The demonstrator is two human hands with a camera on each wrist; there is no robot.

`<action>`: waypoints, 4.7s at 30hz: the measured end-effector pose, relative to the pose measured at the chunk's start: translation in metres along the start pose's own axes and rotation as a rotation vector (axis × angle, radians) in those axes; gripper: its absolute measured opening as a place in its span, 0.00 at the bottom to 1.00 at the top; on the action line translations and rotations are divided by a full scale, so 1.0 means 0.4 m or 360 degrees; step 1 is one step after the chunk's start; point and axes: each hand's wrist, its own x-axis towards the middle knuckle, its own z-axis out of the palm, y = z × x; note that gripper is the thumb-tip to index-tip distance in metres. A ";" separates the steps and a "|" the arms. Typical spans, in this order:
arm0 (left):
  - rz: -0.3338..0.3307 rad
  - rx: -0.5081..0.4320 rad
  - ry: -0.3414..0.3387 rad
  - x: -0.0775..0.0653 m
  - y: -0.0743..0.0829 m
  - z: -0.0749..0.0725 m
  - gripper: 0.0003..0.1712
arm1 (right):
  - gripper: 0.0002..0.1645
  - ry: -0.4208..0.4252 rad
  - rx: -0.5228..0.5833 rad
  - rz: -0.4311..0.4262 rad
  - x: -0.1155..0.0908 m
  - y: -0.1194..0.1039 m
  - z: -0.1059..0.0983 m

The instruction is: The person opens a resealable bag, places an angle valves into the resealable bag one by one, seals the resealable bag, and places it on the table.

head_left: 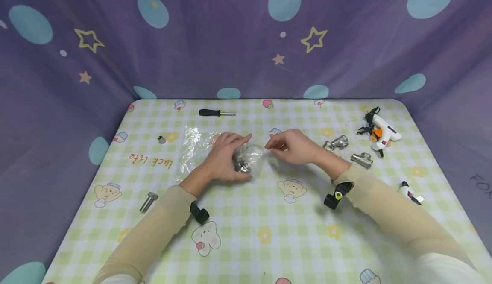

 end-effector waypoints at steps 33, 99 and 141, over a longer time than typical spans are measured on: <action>-0.0143 0.0110 -0.0105 0.001 -0.001 -0.004 0.80 | 0.16 -0.0005 -0.0855 0.0658 -0.153 0.080 -0.126; -0.0085 0.0064 0.0029 0.001 0.010 -0.006 0.70 | 0.06 0.0188 0.0348 0.0294 0.003 0.003 0.036; -0.0063 0.0093 -0.0152 0.000 -0.035 -0.012 0.79 | 0.17 -0.0171 -0.0458 0.0377 -0.277 0.165 -0.174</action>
